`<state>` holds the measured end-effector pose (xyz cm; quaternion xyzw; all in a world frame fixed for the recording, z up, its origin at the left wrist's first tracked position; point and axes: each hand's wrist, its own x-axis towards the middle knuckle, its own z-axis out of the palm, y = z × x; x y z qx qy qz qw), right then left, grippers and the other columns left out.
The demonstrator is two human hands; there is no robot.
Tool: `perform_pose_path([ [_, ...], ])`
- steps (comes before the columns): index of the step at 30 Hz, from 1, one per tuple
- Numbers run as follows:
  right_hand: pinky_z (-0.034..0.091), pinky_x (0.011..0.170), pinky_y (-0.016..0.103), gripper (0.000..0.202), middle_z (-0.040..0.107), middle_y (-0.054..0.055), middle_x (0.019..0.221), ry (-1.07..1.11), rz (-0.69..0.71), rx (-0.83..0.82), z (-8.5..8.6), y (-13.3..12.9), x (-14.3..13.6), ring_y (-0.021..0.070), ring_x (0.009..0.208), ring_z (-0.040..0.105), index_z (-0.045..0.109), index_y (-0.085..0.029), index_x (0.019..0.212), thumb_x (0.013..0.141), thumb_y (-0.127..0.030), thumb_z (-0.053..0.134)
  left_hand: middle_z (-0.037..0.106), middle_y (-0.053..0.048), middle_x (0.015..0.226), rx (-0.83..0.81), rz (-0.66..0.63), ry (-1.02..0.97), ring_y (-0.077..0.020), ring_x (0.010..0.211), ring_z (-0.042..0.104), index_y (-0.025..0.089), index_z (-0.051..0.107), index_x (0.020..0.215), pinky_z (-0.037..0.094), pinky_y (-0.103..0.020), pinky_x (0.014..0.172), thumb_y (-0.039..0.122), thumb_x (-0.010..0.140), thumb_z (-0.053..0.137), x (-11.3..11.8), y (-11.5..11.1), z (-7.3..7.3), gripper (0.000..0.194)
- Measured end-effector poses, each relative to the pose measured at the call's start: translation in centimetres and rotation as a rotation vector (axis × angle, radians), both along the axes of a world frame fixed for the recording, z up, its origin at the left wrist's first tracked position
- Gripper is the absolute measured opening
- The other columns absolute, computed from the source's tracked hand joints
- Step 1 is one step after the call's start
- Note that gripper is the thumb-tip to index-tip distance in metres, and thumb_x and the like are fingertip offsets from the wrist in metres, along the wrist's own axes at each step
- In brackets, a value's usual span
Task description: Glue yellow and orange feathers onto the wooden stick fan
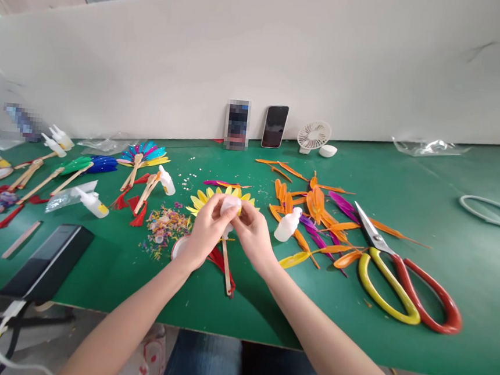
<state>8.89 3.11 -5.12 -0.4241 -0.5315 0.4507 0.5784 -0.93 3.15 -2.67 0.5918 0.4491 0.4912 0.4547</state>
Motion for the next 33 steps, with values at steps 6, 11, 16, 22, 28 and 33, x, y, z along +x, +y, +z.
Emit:
perform_pose_path([
  [6, 0.035, 0.052, 0.025, 0.013, 0.049, -0.003, 0.059, -0.043, -0.047, -0.011, -0.1, 0.1, -0.2, 0.0117, 0.054, 0.045, 0.052, -0.020, 0.069, 0.072, -0.033, 0.052, 0.055, 0.002, 0.073, 0.025, 0.015, -0.006, -0.0122, 0.072, 0.054, 0.020, 0.052, 0.078, 0.043, -0.023, 0.069, 0.025, 0.076, 0.056, 0.1, 0.2, -0.3, 0.007],
  [11, 0.032, 0.051, 0.024, 0.013, 0.045, -0.004, 0.058, -0.077, -0.090, 0.005, 0.2, -0.2, -0.4, 0.0103, 0.054, 0.040, 0.048, -0.019, 0.066, 0.073, -0.030, 0.050, 0.053, 0.002, 0.073, 0.017, 0.043, -0.037, -0.0113, 0.072, 0.053, 0.019, 0.051, 0.077, 0.042, -0.023, 0.070, 0.023, 0.076, 0.055, 0.5, 0.1, -0.2, 0.005],
  [16, 0.028, 0.049, 0.023, 0.018, 0.039, -0.005, 0.054, -0.149, -0.154, 0.024, 0.2, -0.4, -0.5, 0.0092, 0.052, 0.035, 0.042, -0.019, 0.061, 0.074, -0.030, 0.047, 0.053, 0.002, 0.072, 0.017, 0.068, -0.045, -0.0111, 0.070, 0.051, 0.019, 0.050, 0.076, 0.041, -0.023, 0.068, 0.022, 0.077, 0.055, 0.7, 0.1, -0.3, 0.006],
  [22, 0.029, 0.049, 0.023, 0.018, 0.041, -0.005, 0.054, -0.174, -0.168, 0.039, 0.2, -0.4, -0.5, 0.0093, 0.052, 0.036, 0.042, -0.020, 0.061, 0.075, -0.030, 0.046, 0.052, 0.002, 0.070, 0.034, 0.071, -0.023, -0.0115, 0.069, 0.052, 0.019, 0.049, 0.074, 0.042, -0.024, 0.067, 0.023, 0.077, 0.054, 0.6, 0.1, -0.5, 0.007],
  [28, 0.031, 0.050, 0.024, 0.012, 0.044, -0.004, 0.054, -0.174, -0.142, 0.048, -0.1, 0.2, -0.3, 0.0106, 0.052, 0.040, 0.047, -0.019, 0.065, 0.073, -0.029, 0.047, 0.058, -0.002, 0.081, 0.051, 0.016, 0.029, -0.0151, 0.079, 0.057, 0.019, 0.049, 0.083, 0.044, -0.027, 0.074, 0.029, 0.079, 0.051, 0.4, 0.8, -0.8, 0.010],
  [33, 0.039, 0.060, 0.028, 0.017, 0.055, 0.000, 0.068, -0.026, -0.058, 0.001, -0.5, 0.6, -0.1, 0.0147, 0.064, 0.050, 0.054, -0.018, 0.077, 0.070, -0.033, 0.054, 0.056, -0.009, 0.115, 0.091, -0.134, 0.379, -0.0208, 0.105, 0.053, 0.021, 0.048, 0.107, 0.041, -0.035, 0.089, 0.030, 0.081, 0.050, -1.9, 0.5, 0.2, 0.028],
])
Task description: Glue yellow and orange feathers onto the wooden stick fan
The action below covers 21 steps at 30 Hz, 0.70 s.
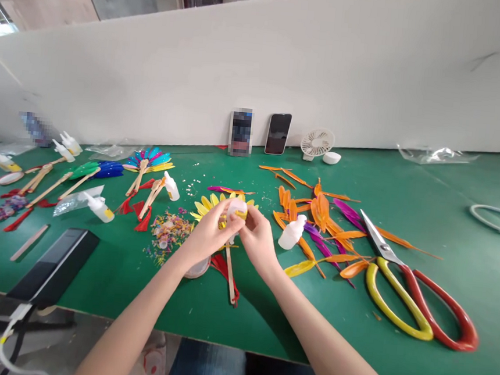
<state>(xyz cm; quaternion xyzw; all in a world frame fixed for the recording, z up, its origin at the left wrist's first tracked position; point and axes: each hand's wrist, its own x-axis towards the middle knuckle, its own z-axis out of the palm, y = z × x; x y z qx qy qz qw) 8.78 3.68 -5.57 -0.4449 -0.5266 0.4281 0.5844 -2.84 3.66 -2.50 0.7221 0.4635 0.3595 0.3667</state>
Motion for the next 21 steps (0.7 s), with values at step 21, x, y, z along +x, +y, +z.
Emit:
perform_pose_path([
  [21, 0.039, 0.062, 0.027, 0.021, 0.057, 0.000, 0.073, 0.212, -0.056, -0.097, 0.7, -0.4, 0.4, 0.0142, 0.069, 0.051, 0.053, -0.019, 0.076, 0.069, -0.039, 0.059, 0.055, -0.003, 0.075, -0.014, 0.000, 0.518, -0.0197, 0.082, 0.052, 0.018, 0.055, 0.060, 0.040, -0.034, 0.078, 0.023, 0.074, 0.057, -3.4, -1.2, -1.4, 0.015],
])
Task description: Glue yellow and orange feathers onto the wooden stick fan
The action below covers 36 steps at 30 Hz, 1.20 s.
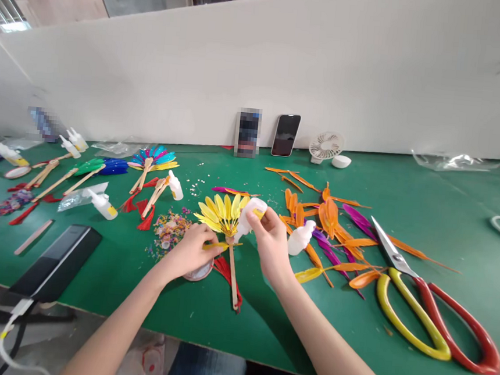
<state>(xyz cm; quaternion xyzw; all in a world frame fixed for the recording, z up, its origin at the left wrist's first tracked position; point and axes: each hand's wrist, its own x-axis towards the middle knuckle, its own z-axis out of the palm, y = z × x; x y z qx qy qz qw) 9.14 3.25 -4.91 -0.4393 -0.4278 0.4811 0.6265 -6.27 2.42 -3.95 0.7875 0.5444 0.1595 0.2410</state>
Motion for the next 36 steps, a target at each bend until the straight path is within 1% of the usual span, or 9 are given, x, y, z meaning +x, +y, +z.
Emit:
perform_pose_path([
  [6, 0.039, 0.061, 0.026, 0.021, 0.056, -0.001, 0.073, 0.007, 0.022, 0.014, 0.3, -0.1, -0.1, 0.0134, 0.068, 0.050, 0.053, -0.019, 0.076, 0.070, -0.038, 0.059, 0.053, -0.002, 0.073, -0.119, 0.029, -0.176, -0.0171, 0.076, 0.051, 0.018, 0.053, 0.059, 0.040, -0.032, 0.075, 0.027, 0.073, 0.056, -0.3, 0.0, 0.1, 0.017],
  [11, 0.039, 0.058, 0.026, 0.021, 0.051, -0.003, 0.065, -0.044, -0.063, 0.030, 0.5, -0.2, 0.3, 0.0132, 0.064, 0.048, 0.052, -0.020, 0.071, 0.069, -0.040, 0.059, 0.050, -0.001, 0.070, -0.156, 0.053, -0.263, -0.0166, 0.073, 0.051, 0.018, 0.051, 0.055, 0.038, -0.030, 0.072, 0.027, 0.072, 0.055, -0.3, 0.0, 0.7, 0.019],
  [13, 0.040, 0.058, 0.027, 0.022, 0.051, -0.002, 0.064, -0.044, -0.084, 0.044, 0.6, -0.3, 0.2, 0.0137, 0.064, 0.049, 0.051, -0.020, 0.070, 0.069, -0.040, 0.058, 0.050, 0.000, 0.068, -0.176, 0.066, -0.286, -0.0161, 0.071, 0.050, 0.018, 0.050, 0.054, 0.037, -0.029, 0.070, 0.026, 0.070, 0.055, -0.3, -0.1, 0.8, 0.019],
  [17, 0.042, 0.062, 0.028, 0.022, 0.056, 0.000, 0.069, -0.024, 0.012, 0.067, 0.8, -0.6, -0.3, 0.0152, 0.069, 0.053, 0.054, -0.020, 0.076, 0.070, -0.040, 0.059, 0.049, 0.001, 0.064, -0.216, 0.069, -0.334, -0.0154, 0.068, 0.048, 0.018, 0.048, 0.052, 0.035, -0.029, 0.068, 0.026, 0.068, 0.054, -0.2, -0.1, 0.6, 0.019],
  [19, 0.043, 0.062, 0.028, 0.021, 0.056, 0.000, 0.070, -0.027, 0.027, 0.065, 0.8, -0.5, -0.3, 0.0154, 0.069, 0.053, 0.054, -0.020, 0.075, 0.069, -0.040, 0.059, 0.048, 0.001, 0.063, -0.233, 0.077, -0.369, -0.0149, 0.066, 0.048, 0.019, 0.047, 0.051, 0.035, -0.028, 0.067, 0.027, 0.068, 0.053, -0.2, -0.1, 0.6, 0.019],
  [24, 0.042, 0.061, 0.029, 0.022, 0.055, 0.000, 0.067, 0.003, -0.091, 0.055, 0.8, -0.4, 0.0, 0.0158, 0.067, 0.051, 0.053, -0.020, 0.072, 0.067, -0.040, 0.062, 0.047, 0.002, 0.062, -0.273, 0.121, -0.379, -0.0144, 0.064, 0.046, 0.019, 0.045, 0.050, 0.033, -0.028, 0.065, 0.030, 0.066, 0.052, -0.3, -0.1, 0.8, 0.021],
  [29, 0.044, 0.065, 0.030, 0.022, 0.057, 0.001, 0.070, -0.008, 0.022, 0.082, 1.1, -0.6, -0.2, 0.0166, 0.071, 0.054, 0.054, -0.020, 0.074, 0.069, -0.041, 0.060, 0.045, 0.003, 0.059, -0.283, 0.148, -0.398, -0.0137, 0.062, 0.045, 0.019, 0.045, 0.049, 0.032, -0.028, 0.063, 0.030, 0.064, 0.052, -0.2, -0.2, 1.4, 0.020],
  [34, 0.044, 0.065, 0.031, 0.023, 0.058, 0.001, 0.071, 0.000, -0.091, 0.065, 1.1, -0.5, -0.1, 0.0176, 0.072, 0.055, 0.054, -0.021, 0.075, 0.068, -0.041, 0.061, 0.044, 0.003, 0.059, -0.299, 0.193, -0.426, -0.0128, 0.060, 0.043, 0.018, 0.045, 0.050, 0.031, -0.027, 0.060, 0.032, 0.064, 0.052, -0.3, -0.4, 1.4, 0.021],
  [36, 0.045, 0.066, 0.032, 0.022, 0.059, 0.001, 0.072, -0.007, -0.049, 0.080, 1.2, -0.6, -0.2, 0.0178, 0.073, 0.056, 0.055, -0.021, 0.077, 0.069, -0.041, 0.060, 0.043, 0.003, 0.058, -0.293, 0.185, -0.436, -0.0126, 0.059, 0.043, 0.018, 0.044, 0.049, 0.031, -0.027, 0.060, 0.033, 0.063, 0.052, -0.3, -0.4, 1.3, 0.022],
])
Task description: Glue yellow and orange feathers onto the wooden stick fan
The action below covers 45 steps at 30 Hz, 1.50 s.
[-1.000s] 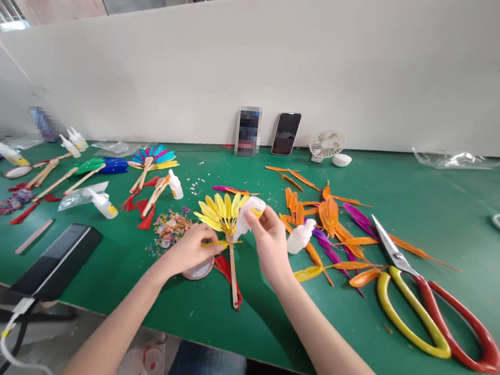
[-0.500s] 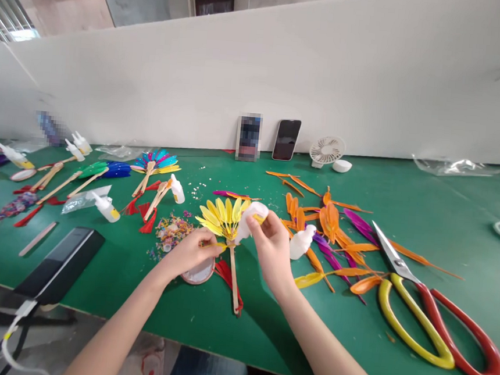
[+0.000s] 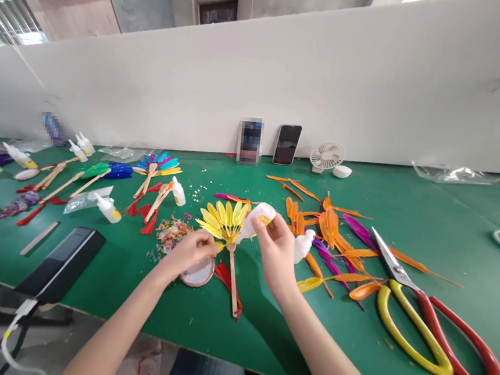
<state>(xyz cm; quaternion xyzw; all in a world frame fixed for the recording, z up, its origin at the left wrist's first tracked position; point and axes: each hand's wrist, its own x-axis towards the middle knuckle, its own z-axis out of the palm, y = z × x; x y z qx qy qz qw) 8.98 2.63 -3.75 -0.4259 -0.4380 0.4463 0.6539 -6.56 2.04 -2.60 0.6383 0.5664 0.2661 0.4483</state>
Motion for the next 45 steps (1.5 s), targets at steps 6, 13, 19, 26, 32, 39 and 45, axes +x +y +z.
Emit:
perform_pose_path([
  [6, 0.045, 0.064, 0.031, 0.020, 0.057, 0.001, 0.070, -0.074, 0.000, 0.034, 0.0, 0.0, 0.0, 0.0173, 0.070, 0.056, 0.052, -0.021, 0.075, 0.071, -0.040, 0.058, 0.038, 0.004, 0.057, -0.053, 0.043, -0.108, -0.0102, 0.055, 0.037, 0.018, 0.041, 0.051, 0.027, -0.025, 0.054, 0.036, 0.062, 0.053, -0.2, 0.0, 0.1, 0.024],
  [13, 0.045, 0.067, 0.031, 0.021, 0.057, 0.001, 0.072, -0.015, 0.018, 0.060, 0.2, 0.0, -0.2, 0.0177, 0.074, 0.056, 0.052, -0.021, 0.078, 0.072, -0.040, 0.058, 0.038, 0.004, 0.059, -0.012, 0.025, -0.079, -0.0113, 0.058, 0.037, 0.018, 0.041, 0.052, 0.028, -0.025, 0.057, 0.035, 0.063, 0.053, -0.5, -0.1, 0.2, 0.023],
  [19, 0.045, 0.065, 0.031, 0.021, 0.056, 0.000, 0.070, -0.045, -0.099, 0.047, 0.1, 0.3, 0.3, 0.0170, 0.071, 0.055, 0.050, -0.022, 0.075, 0.071, -0.041, 0.058, 0.036, 0.004, 0.057, -0.006, 0.102, -0.105, -0.0105, 0.055, 0.036, 0.019, 0.037, 0.051, 0.028, -0.024, 0.054, 0.037, 0.061, 0.053, -0.4, -0.1, 0.6, 0.026],
  [26, 0.046, 0.067, 0.030, 0.019, 0.053, -0.001, 0.074, 0.014, -0.106, 0.082, 4.0, 0.3, 2.2, 0.0140, 0.072, 0.054, 0.049, -0.022, 0.078, 0.071, -0.036, 0.060, 0.038, 0.005, 0.055, 0.202, 0.301, -0.137, -0.0104, 0.056, 0.038, 0.020, 0.042, 0.058, 0.031, -0.024, 0.058, 0.044, 0.068, 0.050, -1.0, 0.5, 0.1, 0.027],
  [32, 0.049, 0.063, 0.030, 0.017, 0.053, 0.000, 0.078, 0.065, -0.169, 0.122, 6.6, 1.5, 4.9, 0.0151, 0.077, 0.056, 0.050, -0.022, 0.075, 0.070, -0.034, 0.061, 0.040, 0.006, 0.053, 0.218, 0.307, -0.185, -0.0097, 0.054, 0.039, 0.020, 0.044, 0.059, 0.032, -0.024, 0.057, 0.040, 0.071, 0.052, -1.1, 0.5, 0.0, 0.025],
  [39, 0.048, 0.056, 0.028, 0.018, 0.055, -0.001, 0.069, -0.234, 0.116, 0.120, 4.7, 0.7, 0.5, 0.0133, 0.062, 0.056, 0.047, -0.022, 0.076, 0.069, -0.033, 0.060, 0.038, 0.006, 0.048, 0.162, 0.246, -0.259, -0.0087, 0.049, 0.036, 0.019, 0.041, 0.052, 0.030, -0.024, 0.053, 0.035, 0.066, 0.055, -0.7, 0.4, 0.1, 0.025],
  [45, 0.049, 0.060, 0.029, 0.016, 0.055, 0.001, 0.076, -0.383, 0.099, 0.155, 4.2, 1.1, 0.2, 0.0146, 0.068, 0.057, 0.045, -0.021, 0.079, 0.072, -0.029, 0.056, 0.037, 0.007, 0.046, 0.153, 0.238, -0.310, -0.0076, 0.046, 0.034, 0.019, 0.042, 0.053, 0.027, -0.023, 0.049, 0.035, 0.065, 0.056, -0.5, 0.2, 0.0, 0.024],
])
